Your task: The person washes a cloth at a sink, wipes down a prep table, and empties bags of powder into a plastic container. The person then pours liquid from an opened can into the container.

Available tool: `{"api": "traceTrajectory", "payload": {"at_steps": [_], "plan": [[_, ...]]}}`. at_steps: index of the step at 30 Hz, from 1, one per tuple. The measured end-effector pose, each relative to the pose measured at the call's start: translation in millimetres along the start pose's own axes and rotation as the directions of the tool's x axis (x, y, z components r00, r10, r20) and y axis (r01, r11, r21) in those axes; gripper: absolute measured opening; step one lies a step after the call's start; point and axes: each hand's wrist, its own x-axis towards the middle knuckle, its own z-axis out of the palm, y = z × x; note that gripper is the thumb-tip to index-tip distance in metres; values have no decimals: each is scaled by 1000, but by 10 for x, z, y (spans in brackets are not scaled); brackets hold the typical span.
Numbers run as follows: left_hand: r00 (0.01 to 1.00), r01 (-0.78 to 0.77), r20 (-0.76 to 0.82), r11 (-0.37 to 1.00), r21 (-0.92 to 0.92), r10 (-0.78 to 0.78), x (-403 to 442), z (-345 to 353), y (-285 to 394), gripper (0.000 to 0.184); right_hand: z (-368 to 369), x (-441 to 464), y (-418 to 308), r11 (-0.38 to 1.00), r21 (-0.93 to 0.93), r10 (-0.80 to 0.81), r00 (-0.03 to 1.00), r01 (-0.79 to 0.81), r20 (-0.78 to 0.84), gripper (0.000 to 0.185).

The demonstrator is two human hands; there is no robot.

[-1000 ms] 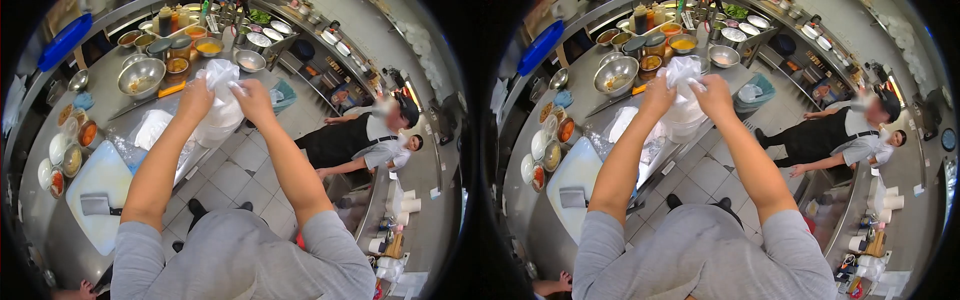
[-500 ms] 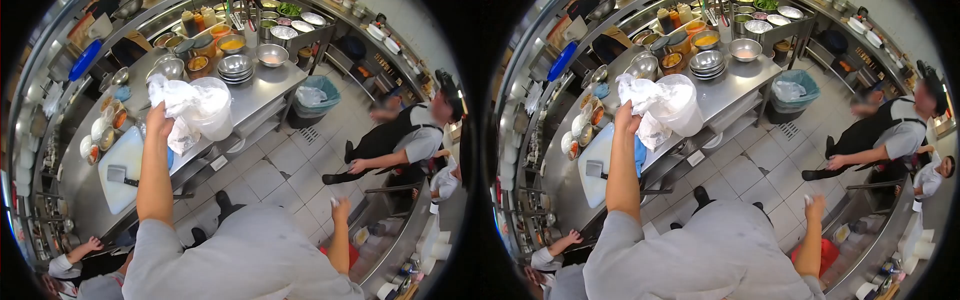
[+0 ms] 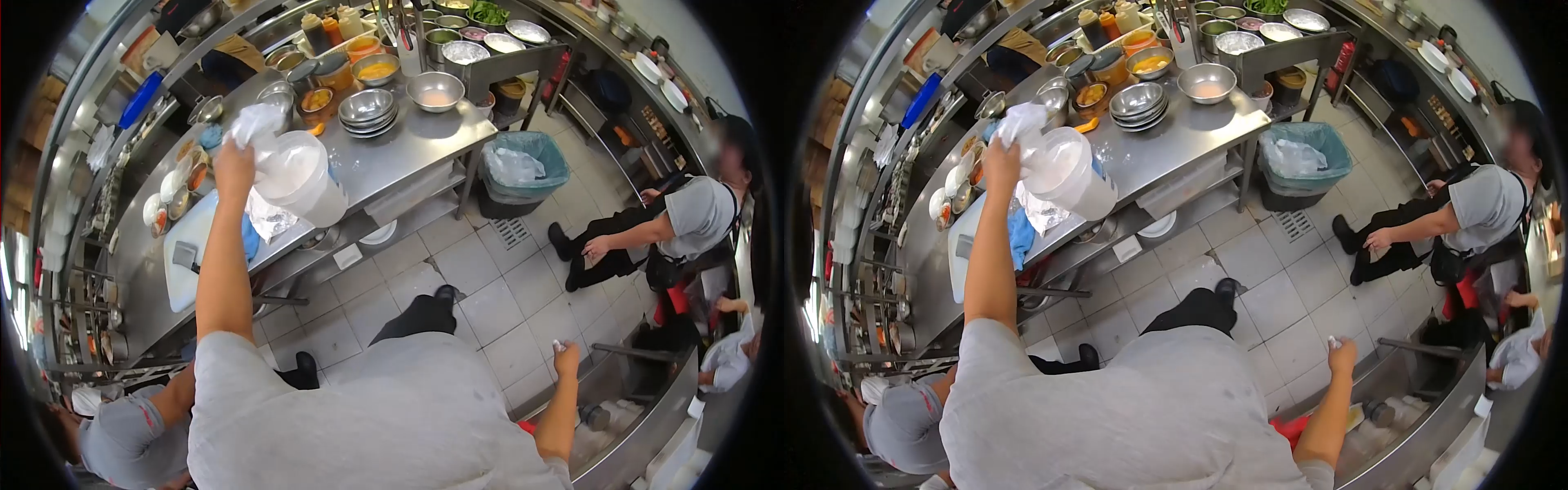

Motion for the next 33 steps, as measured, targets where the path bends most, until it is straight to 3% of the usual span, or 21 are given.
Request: {"api": "traceTrajectory", "payload": {"at_steps": [3, 5, 6, 8, 10, 12, 13, 14, 15, 18, 21, 22, 23, 25, 26, 28, 29, 30, 31, 33], "plan": [[969, 197, -104, 955, -222, -225, -150, 94, -198, 38, -112, 707, -138, 996, 75, 48, 990, -58, 129, 42], [934, 267, -105, 864, -427, -341, -300, 137, -218, 39, -49, 920, 79, 999, 36, 6, 996, -9, 94, 43], [843, 444, -62, 756, -481, -535, -348, 261, -429, 37, -10, 961, 275, 1000, 4, -26, 998, 26, 53, 45], [714, 490, 105, 386, -782, -693, -468, 321, -471, 38, -124, 974, 607, 973, -224, 130, 938, -59, 321, 51], [593, 469, 186, 148, -871, -783, -553, 355, -461, 39, 61, 781, 1461, 933, -351, 73, 917, 77, 392, 50], [505, 405, 277, -59, -912, -817, -668, 425, -684, 39, 260, 677, 2210, 813, -521, 231, 677, 259, 698, 43], [504, 366, 248, -56, -929, -827, -710, 460, -674, 35, 82, 572, 2287, 818, -511, 273, 602, 266, 750, 43], [551, 270, 307, -183, -945, -776, -799, 543, -1093, 29, -84, 553, 2255, 843, -487, 290, 566, 231, 771, 43], [530, 245, 366, -274, -930, -765, -810, 499, -996, 26, -164, 597, 2245, 863, -467, 301, 545, 194, 783, 43], [774, 245, 424, -395, -885, -471, -638, 587, -518, 23, -330, 893, 2304, 899, -418, 287, 544, 131, 788, 43], [809, 282, 440, -399, -872, -389, -390, 921, 694, 25, -392, 1459, 2490, 911, -371, 216, 555, 183, 803, 44], [736, 246, 378, -298, -922, -562, -288, 1026, 1640, 29, -400, 1686, 2605, 903, -361, 179, 562, 232, 807, 44], [810, 256, 339, -230, -939, -479, -281, 1279, 2175, 41, -396, 1969, 2694, 887, -349, 128, 567, 302, 814, 44], [777, 314, 316, -101, -944, -544, -369, 1832, 3522, 43, -393, 2611, 2925, 825, -355, 14, 613, 439, 790, 44], [705, 405, 389, -114, -907, -593, -378, 2192, 4094, 41, -413, 2966, 3027, 800, -364, -45, 654, 476, 755, 44], [532, 566, 520, -176, -806, -669, -395, 2916, 5240, 40, -613, 3718, 2987, 975, -204, 40, 835, 87, 549, 49], [574, 660, 516, -14, -751, -636, -462, 3688, 5497, 48, -864, 4047, 2742, 977, -209, 59, 881, 46, 470, 51], [536, 821, 638, 164, -547, -552, -628, 4701, 5622, 50, -1052, 4315, 2593, 976, -218, 97, 920, -13, 380, 52], [515, 800, 737, -65, -597, -439, -786, 4875, 6120, 51, -1140, 4530, 2506, 977, -215, 73, 921, 11, 382, 52], [247, 967, 927, 128, -219, -282, -968, 4609, 6585, 80, -1337, 5056, 2526, 974, -227, 59, 944, 17, 324, 51]]}}
